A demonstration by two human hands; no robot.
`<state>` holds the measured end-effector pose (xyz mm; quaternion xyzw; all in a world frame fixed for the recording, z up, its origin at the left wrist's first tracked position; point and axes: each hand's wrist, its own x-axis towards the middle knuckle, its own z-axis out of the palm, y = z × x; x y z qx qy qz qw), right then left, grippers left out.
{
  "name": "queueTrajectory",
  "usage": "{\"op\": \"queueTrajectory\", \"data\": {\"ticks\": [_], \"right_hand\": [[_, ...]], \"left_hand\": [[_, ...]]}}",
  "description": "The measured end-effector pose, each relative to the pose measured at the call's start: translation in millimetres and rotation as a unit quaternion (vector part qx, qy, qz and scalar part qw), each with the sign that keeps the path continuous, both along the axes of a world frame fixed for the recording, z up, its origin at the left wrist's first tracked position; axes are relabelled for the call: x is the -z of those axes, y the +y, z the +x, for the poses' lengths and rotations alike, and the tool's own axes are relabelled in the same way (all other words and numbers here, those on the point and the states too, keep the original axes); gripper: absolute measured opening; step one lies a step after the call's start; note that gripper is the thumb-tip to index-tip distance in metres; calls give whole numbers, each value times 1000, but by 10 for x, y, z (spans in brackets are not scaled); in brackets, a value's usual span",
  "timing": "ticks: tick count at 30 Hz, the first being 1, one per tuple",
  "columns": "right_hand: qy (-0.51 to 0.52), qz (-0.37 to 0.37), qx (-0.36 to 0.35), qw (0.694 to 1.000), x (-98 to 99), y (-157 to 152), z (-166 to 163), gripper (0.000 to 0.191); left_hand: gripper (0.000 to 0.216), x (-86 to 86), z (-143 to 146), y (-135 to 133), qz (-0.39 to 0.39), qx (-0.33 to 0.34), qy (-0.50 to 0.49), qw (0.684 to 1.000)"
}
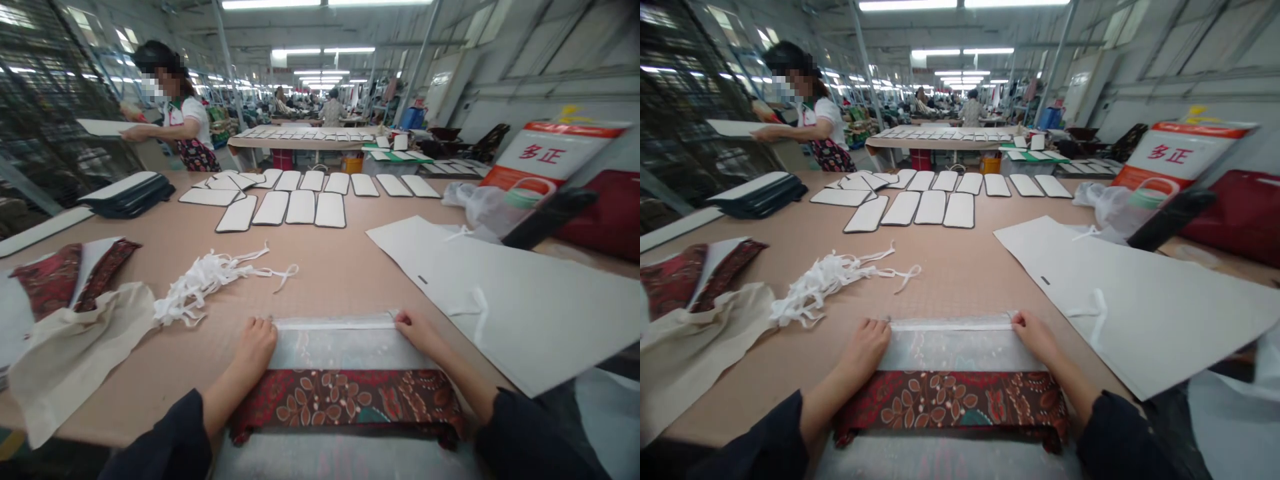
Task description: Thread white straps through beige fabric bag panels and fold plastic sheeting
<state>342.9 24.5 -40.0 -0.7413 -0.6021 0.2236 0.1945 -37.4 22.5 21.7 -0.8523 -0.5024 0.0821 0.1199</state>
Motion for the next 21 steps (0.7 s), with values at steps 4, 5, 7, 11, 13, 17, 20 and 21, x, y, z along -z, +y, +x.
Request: {"op": "queueTrajectory", "data": {"ticks": [4, 5, 7, 11, 13, 17, 20, 21], "right_hand": [[-8, 3, 3, 1000, -61, 13, -21, 5], [-10, 3, 5, 1000, -78, 15, -30, 6], [-11, 4, 7, 1000, -111, 16, -53, 8], [-11, -5, 7, 1000, -166, 25, -75, 9], [-12, -13, 10, 1000, -189, 37, -54, 8], [-10, -31, 17, 999, -230, 62, 35, 11], [-1, -51, 19, 999, -247, 67, 79, 10], [2, -57, 19, 998, -248, 65, 83, 10]], "left_hand": [[51, 8, 79, -23, -9, 17, 59, 998], [56, 2, 105, -23, -18, 19, 70, 997], [60, -23, 165, -24, -34, 20, 96, 995], [61, -109, 281, -28, -50, 10, 123, 991], [60, -152, 317, -29, -56, 4, 115, 992], [61, -195, 346, -25, -71, -2, 124, 990], [63, -193, 352, -29, -76, 0, 134, 988], [63, -190, 353, -31, -75, 2, 134, 988]]}}
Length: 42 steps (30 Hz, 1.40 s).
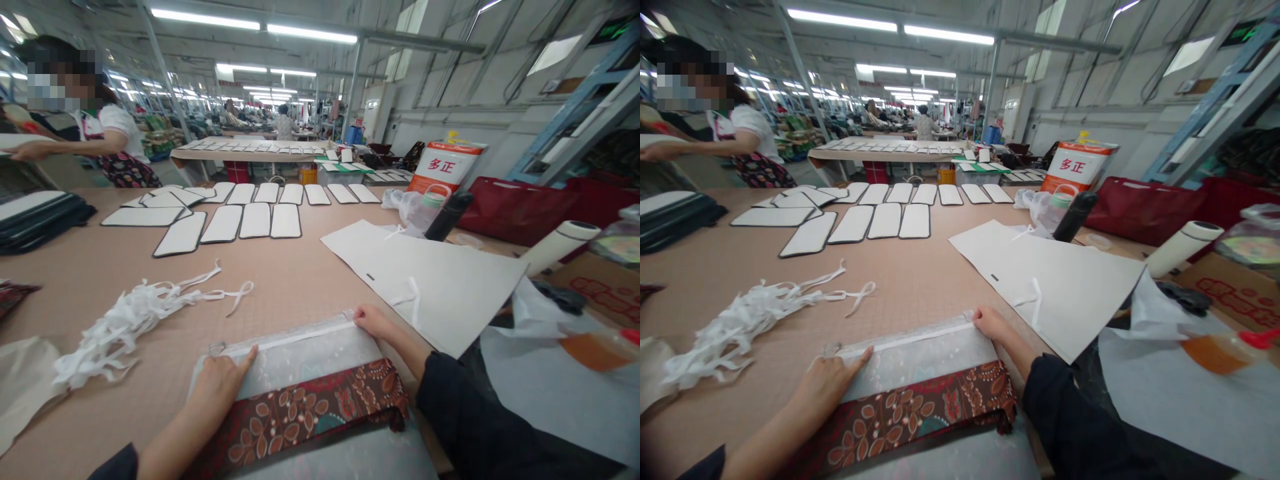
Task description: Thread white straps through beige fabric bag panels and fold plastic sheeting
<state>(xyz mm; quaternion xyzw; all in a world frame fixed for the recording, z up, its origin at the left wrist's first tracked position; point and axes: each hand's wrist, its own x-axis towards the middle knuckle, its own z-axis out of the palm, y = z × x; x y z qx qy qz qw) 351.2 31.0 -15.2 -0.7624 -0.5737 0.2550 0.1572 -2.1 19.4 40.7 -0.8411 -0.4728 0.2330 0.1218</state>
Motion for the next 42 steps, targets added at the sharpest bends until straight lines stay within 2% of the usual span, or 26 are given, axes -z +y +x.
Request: {"op": "queueTrajectory", "data": {"ticks": [9, 12, 15, 19, 22, 25, 32, 38, 40, 42], "right_hand": [[-29, 12, -5, 999, 11, -21, -59, 6], [-41, 24, -20, 999, 17, -20, -86, 8], [-40, 31, -22, 999, 14, -19, -102, 10], [-7, 51, -13, 999, -1, -51, -73, 14], [38, 66, -9, 997, 22, -100, -25, 10], [62, 72, -6, 995, 107, -123, 8, 8], [22, 94, 11, 995, 298, -48, -6, 18], [7, 82, 17, 996, 265, -30, -6, 21], [5, 81, 15, 997, 243, -26, -4, 23], [4, 80, 13, 997, 217, -23, -8, 24]], "left_hand": [[58, -39, -8, 8, -7, -4, -12, 1000], [46, -44, 38, 3, 22, 26, -52, 998], [33, 14, 108, 6, 45, 68, -88, 993], [22, 169, 167, 10, 17, 84, -98, 991], [24, 230, 179, -6, -6, 68, -102, 992], [31, 196, 196, -31, -12, 52, -107, 993], [56, 82, 372, -52, -20, 35, -125, 991], [65, -15, 583, -25, -57, -26, -83, 995], [63, -47, 627, -8, -68, -18, -66, 995], [54, -54, 675, 12, -45, 15, -63, 997]]}}
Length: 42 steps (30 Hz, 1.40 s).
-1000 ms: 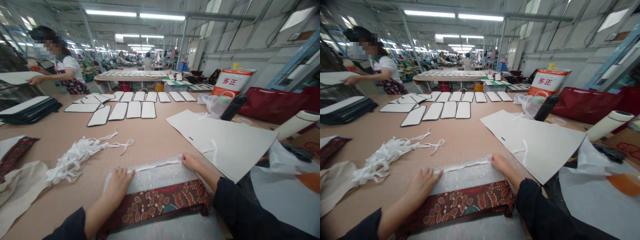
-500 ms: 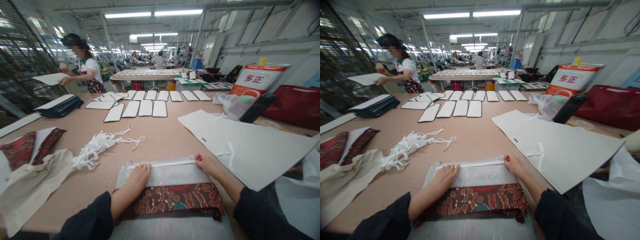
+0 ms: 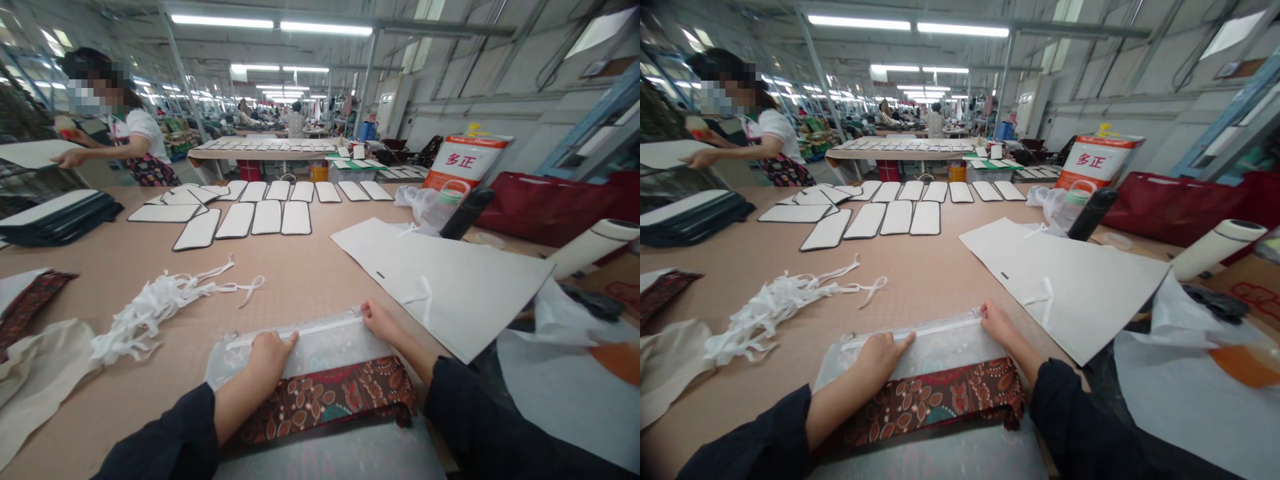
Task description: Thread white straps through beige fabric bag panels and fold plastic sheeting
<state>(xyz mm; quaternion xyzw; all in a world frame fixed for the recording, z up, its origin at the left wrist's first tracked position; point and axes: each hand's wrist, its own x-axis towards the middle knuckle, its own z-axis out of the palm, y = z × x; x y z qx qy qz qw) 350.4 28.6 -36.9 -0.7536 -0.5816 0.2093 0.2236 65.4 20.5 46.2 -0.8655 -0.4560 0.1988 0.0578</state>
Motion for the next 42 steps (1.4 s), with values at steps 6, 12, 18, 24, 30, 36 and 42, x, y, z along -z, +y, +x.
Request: {"op": "queueTrajectory", "data": {"ticks": [6, 12, 18, 24, 30, 36, 42], "right_hand": [[-4, -10, -5, 1000, -91, 6, -28, 26], [7, -52, -28, 998, -123, 62, 20, 32], [-24, -55, -46, 997, -134, 85, 8, 35], [-77, -56, -61, 994, -125, 108, 59, 30], [-150, -10, -89, 985, -317, -36, -155, 21], [-217, 94, -264, 935, -218, -387, -656, 24], [-224, 162, -298, 914, 256, -405, -68, 39]], "left_hand": [[33, 141, 274, 20, 4, 91, -59, 994], [53, 228, 507, -32, 19, 57, -58, 996], [54, 182, 618, -25, -15, 46, -5, 999], [52, 175, 627, -20, -10, 38, -25, 999], [50, 215, 602, -22, -2, 43, -47, 998], [40, 292, 503, -139, 19, 34, -84, 996], [23, 374, -188, -120, 25, -9, -91, 996]]}}
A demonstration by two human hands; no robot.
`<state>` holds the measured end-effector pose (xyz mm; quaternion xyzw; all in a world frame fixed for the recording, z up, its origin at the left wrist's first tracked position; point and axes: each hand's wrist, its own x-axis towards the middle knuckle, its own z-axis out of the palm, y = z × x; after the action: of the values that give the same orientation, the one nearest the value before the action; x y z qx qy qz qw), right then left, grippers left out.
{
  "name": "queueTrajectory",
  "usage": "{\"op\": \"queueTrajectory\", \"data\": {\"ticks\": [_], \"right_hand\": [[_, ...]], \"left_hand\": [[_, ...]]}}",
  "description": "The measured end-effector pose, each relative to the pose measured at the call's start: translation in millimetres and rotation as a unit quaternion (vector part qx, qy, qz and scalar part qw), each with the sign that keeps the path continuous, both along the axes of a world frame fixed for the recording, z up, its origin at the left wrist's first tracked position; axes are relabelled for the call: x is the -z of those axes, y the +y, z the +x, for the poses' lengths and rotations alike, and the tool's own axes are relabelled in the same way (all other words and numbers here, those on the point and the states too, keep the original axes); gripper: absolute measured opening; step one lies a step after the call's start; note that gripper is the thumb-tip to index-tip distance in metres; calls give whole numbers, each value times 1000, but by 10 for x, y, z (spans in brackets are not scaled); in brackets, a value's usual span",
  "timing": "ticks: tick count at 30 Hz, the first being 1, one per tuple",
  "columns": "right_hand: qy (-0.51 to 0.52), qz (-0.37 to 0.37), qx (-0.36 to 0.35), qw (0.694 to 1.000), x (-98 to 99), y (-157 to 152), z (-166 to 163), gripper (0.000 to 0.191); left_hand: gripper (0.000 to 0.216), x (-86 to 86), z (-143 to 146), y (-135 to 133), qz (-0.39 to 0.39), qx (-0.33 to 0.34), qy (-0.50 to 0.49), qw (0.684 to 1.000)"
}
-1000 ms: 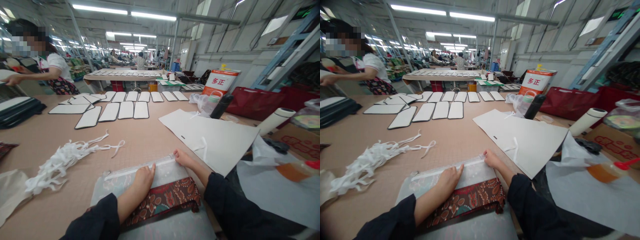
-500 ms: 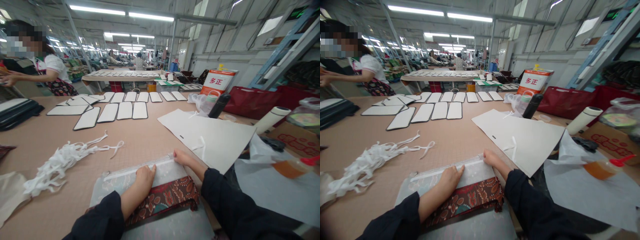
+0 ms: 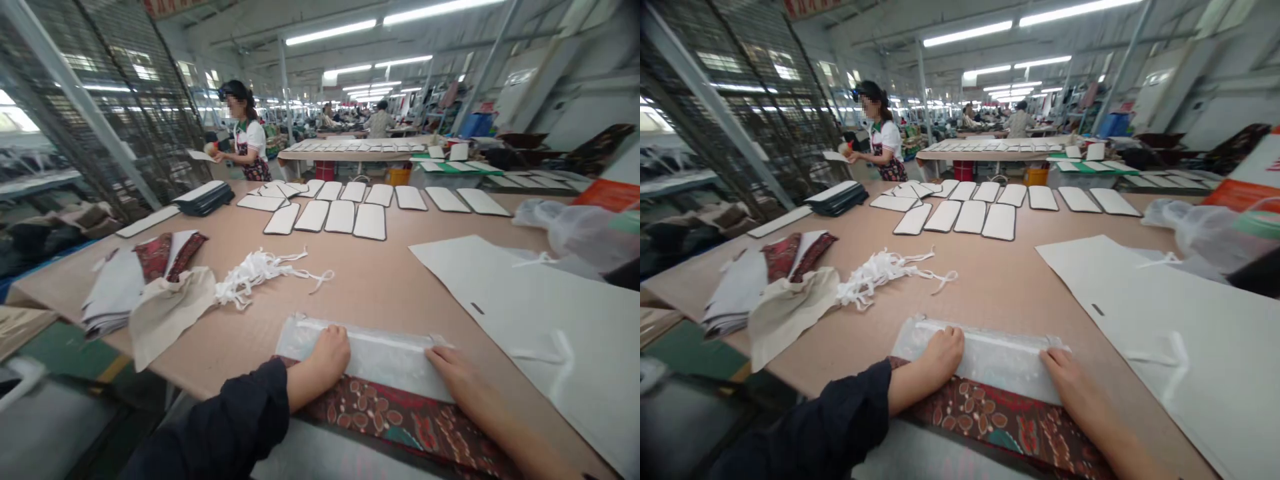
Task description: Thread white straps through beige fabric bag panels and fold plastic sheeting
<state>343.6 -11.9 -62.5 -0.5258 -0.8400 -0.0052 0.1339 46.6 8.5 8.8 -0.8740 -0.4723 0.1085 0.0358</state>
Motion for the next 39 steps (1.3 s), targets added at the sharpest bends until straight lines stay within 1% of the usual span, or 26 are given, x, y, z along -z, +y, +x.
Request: {"op": "queueTrajectory", "data": {"ticks": [2, 5, 7, 9, 11, 15, 18, 20, 22, 24, 26, 28, 31, 34, 36, 39], "right_hand": [[-3, 9, 1, 1000, 116, 16, 169, 42], [-23, 10, 13, 1000, 212, 0, 254, 44], [-34, 8, 24, 999, 233, -4, 239, 44], [-37, 3, 33, 999, 209, -5, 202, 44], [-36, -7, 39, 999, 117, -20, 150, 44], [-18, -49, 60, 997, -209, -44, 20, 40], [49, -121, 74, 989, -396, 51, 20, 34], [70, -137, 95, 984, -445, 137, 91, 30], [74, -132, 120, 981, -443, 200, 170, 24], [76, -126, 140, 979, -414, 234, 218, 19], [78, -123, 157, 977, -384, 248, 226, 14], [83, -123, 170, 974, -371, 255, 207, 12], [97, -124, 183, 970, -393, 241, 164, 12], [122, -111, 191, 967, -446, 167, 134, 12], [149, -96, 195, 965, -479, 98, 134, 11], [205, -89, 193, 955, -486, 57, 169, 9]], "left_hand": [[23, -1, -308, -19, 9, -15, 1, 1000], [25, -3, -651, -49, 27, -23, -3, 999], [26, 12, -765, -53, 31, -25, -6, 999], [26, 40, -805, -45, 26, -32, -16, 999], [27, 66, -816, -32, 18, -37, -41, 998], [33, 58, -892, 27, 1, -37, -92, 995], [32, -20, -958, 139, -7, -34, -84, 996], [30, -110, -928, 211, -9, -30, -60, 998], [30, -215, -802, 254, 1, -28, -44, 999], [28, -307, -576, 278, 6, -13, -47, 999], [26, -365, -267, 303, -10, 16, -61, 998], [23, -378, 88, 334, -35, 51, -85, 994], [20, -326, 624, 382, -58, 95, -130, 985], [20, -235, 1061, 416, -61, 116, -158, 979], [23, -174, 1267, 431, -59, 117, -176, 976], [29, -82, 1456, 455, -55, 103, -200, 973]]}}
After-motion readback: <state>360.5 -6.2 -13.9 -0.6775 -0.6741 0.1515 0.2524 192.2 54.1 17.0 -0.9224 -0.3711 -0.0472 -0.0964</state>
